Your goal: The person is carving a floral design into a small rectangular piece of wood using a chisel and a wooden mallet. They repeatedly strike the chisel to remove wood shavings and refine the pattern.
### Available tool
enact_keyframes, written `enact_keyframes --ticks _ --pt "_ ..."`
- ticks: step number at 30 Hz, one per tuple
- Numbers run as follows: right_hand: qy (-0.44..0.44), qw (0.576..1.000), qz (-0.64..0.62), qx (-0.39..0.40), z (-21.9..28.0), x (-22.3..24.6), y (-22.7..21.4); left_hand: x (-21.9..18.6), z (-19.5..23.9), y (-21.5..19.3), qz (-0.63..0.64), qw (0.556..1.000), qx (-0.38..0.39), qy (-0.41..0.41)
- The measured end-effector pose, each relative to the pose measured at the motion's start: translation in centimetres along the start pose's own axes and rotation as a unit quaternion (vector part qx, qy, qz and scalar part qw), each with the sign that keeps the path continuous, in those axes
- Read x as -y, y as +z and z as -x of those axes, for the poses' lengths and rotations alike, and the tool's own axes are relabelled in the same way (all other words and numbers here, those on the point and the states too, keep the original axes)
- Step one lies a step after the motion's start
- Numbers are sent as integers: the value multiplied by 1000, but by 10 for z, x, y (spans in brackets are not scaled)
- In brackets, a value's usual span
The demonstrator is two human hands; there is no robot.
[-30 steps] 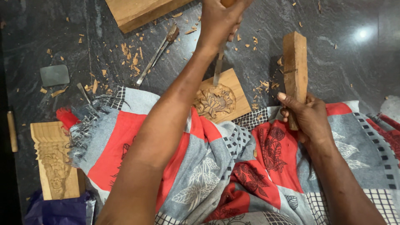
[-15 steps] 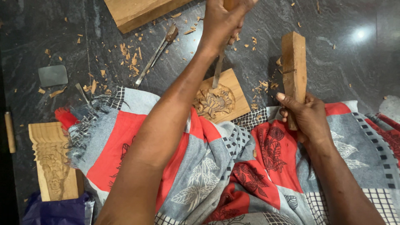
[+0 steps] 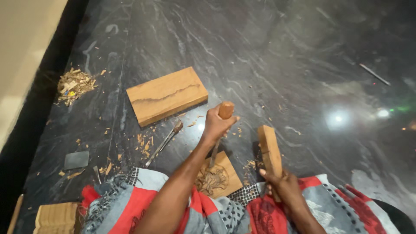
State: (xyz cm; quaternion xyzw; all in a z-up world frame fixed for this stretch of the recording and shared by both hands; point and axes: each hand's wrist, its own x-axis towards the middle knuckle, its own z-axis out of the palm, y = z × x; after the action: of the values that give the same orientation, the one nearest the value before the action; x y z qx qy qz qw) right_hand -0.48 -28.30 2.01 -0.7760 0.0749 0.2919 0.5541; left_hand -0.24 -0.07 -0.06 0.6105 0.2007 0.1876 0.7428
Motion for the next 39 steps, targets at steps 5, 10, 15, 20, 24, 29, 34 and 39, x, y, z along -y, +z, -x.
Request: enact_keyframes --ticks 5,10,15,20,24,29,34,39 --pt "-19 999 -36 26 3 1 1 -8 8 2 41 998 33 21" --pt "-23 999 28 -3 14 14 5 -31 20 -20 -32 997 -33 69" --pt "-20 999 43 18 23 12 7 -43 37 -46 103 990 -35 84" --pt "-30 996 81 16 24 19 14 -43 27 -50 179 976 -100 69" --pt "-27 997 72 11 27 22 15 -30 16 -60 188 968 -157 55" --pt "-21 997 79 16 27 25 17 -19 18 -72 246 945 -212 28" --pt "-13 997 80 16 24 22 16 -17 37 -77 285 917 -280 6" --pt "-20 996 82 23 24 21 15 -21 60 -92 329 861 -388 16"
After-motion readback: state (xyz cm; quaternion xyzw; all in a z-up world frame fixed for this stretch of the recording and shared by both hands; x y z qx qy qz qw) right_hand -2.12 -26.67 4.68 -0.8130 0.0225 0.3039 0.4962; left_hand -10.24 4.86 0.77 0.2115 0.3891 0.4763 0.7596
